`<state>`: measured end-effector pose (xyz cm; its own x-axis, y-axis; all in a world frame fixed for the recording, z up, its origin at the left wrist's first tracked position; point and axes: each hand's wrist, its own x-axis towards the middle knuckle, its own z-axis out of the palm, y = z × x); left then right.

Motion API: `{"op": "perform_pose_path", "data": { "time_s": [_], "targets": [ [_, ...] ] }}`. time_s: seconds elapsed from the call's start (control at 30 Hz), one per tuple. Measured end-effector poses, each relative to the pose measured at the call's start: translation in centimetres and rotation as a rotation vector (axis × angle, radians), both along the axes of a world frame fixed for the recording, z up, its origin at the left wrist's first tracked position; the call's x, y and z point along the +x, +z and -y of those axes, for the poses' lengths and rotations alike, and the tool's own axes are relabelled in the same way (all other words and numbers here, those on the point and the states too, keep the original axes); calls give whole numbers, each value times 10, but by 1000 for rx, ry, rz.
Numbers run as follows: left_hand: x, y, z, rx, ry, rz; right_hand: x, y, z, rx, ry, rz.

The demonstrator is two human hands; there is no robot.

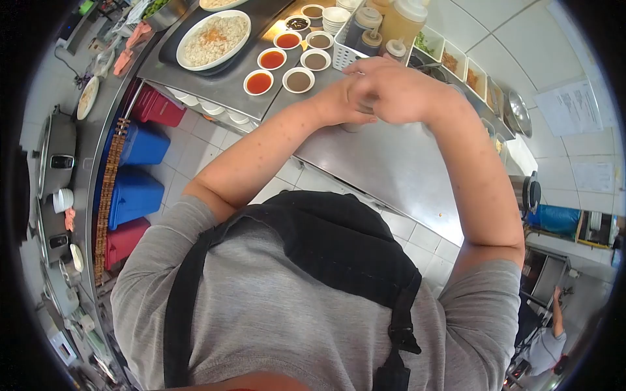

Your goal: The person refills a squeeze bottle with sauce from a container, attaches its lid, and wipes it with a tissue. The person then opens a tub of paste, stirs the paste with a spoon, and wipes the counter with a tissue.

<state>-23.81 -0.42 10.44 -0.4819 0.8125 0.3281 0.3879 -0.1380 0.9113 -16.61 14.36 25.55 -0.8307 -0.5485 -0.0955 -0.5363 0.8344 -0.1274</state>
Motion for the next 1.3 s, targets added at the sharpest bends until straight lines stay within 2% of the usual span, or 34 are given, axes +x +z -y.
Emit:
{"op": "perform_pose_path", "data": {
  "time_s": [0.07, 0.17, 0.27, 0.37, 0.47, 0.53, 0.6, 0.67, 0.73, 0.77, 0.8, 0.87, 0.97, 1.03, 1.07, 1.13, 1.17, 1.27, 1.3],
  "targets": [
    [6, 5, 3, 4, 15, 106, 5, -2, 0, -187, -69, -123],
    [10, 9, 5, -30, 17, 179, 7, 9, 19, 108, -400, 192],
    [9, 17, 6, -82, -26, 74, 8, 15, 10, 70, -164, 174],
    [3, 13, 6, -226, -15, 50, 13, 14, -19, -148, -37, -35],
    [19, -7, 20, -251, 375, -294, 37, 6, -35, -144, -470, 56],
    [39, -6, 52, -178, 436, -286, 49, -35, -49, -29, -689, 146],
    [66, -10, 86, 1, 515, -337, 65, -82, -44, -144, -821, 200],
    [94, -48, 131, -60, 439, -254, 82, -158, -65, -302, -752, 8],
    [116, -75, 178, -115, 370, -18, 91, -177, -49, -303, -805, -117],
    [121, -102, 195, -246, 414, 78, 95, -185, -42, -304, -834, -180],
    [127, -137, 211, -376, 453, 178, 97, -196, -42, -310, -802, -252],
    [129, -227, 243, -445, 560, 454, 96, -202, -27, -389, -862, -305],
    [101, -335, 271, -854, 683, 540, 100, -217, -34, -438, -911, -303],
    [74, -407, 278, -755, 799, 843, 109, -227, -50, -548, -973, -251],
    [58, -440, 276, -694, 851, 992, 112, -229, -56, -528, -937, -306],
    [25, -499, 267, -642, 988, 1106, 117, -234, -65, -524, -900, -393],
    [7, -519, 261, -612, 1051, 1164, 118, -237, -70, -538, -901, -422],
    [-33, -542, 231, -557, 1128, 1158, 123, -232, -72, -714, -1032, -267],
    [-42, -564, 220, -456, 1133, 1211, 122, -231, -68, -671, -1040, -292]
  ]
}}
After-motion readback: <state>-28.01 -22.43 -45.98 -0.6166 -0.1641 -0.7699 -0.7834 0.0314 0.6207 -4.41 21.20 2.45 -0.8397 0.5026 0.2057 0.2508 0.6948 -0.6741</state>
